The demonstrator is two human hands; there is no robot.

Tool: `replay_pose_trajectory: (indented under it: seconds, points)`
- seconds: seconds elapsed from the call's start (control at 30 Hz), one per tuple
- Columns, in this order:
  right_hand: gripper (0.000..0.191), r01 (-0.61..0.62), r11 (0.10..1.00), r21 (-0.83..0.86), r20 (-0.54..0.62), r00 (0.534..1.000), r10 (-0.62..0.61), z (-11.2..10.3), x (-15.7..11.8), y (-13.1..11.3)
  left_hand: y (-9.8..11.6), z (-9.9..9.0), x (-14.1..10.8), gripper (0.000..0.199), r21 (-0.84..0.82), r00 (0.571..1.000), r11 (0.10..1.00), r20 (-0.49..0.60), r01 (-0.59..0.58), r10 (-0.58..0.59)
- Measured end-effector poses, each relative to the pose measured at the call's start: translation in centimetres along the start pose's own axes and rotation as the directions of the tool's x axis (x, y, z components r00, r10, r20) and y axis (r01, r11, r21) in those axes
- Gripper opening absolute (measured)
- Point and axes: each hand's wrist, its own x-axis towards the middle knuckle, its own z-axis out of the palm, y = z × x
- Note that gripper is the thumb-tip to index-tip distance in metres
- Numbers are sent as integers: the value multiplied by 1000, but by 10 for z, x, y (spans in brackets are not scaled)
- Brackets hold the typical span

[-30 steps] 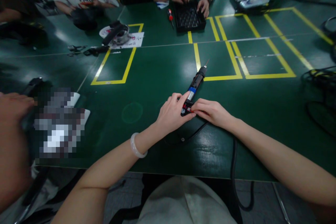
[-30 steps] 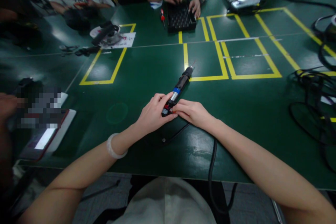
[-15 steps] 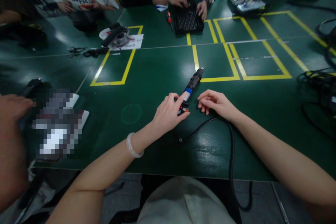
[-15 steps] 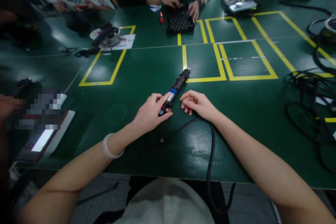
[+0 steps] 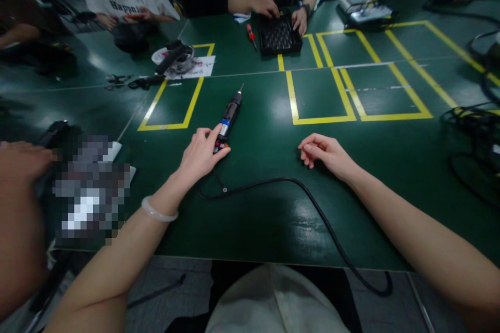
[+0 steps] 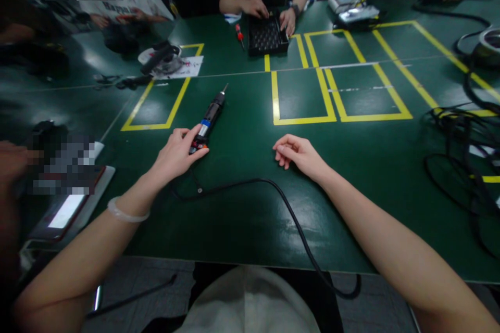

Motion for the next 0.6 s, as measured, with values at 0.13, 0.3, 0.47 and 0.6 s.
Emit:
replay_pose_trajectory:
  seconds: [0.13, 0.3, 0.47, 0.6]
  points:
    - [27, -12, 1000, -9, 3, 1000, 12, 0, 0, -1, -55, 3, 17, 71, 30, 990, 990, -22, 137, -137]
    - [28, -19, 1000, -21, 9, 1000, 19, 0, 0, -2, -125, 7, 41, 70, 45, 960, 960, -25, 278, -277]
    - [29, -28, 999, -25, 14, 1000, 28, 1, 0, -3, -170, 3, 58, 67, 37, 912, 911, -15, 411, -410]
    - [29, -35, 999, -22, 12, 999, 35, 1, 0, -3, -182, 1, 67, 66, 21, 888, 887, -12, 461, -460]
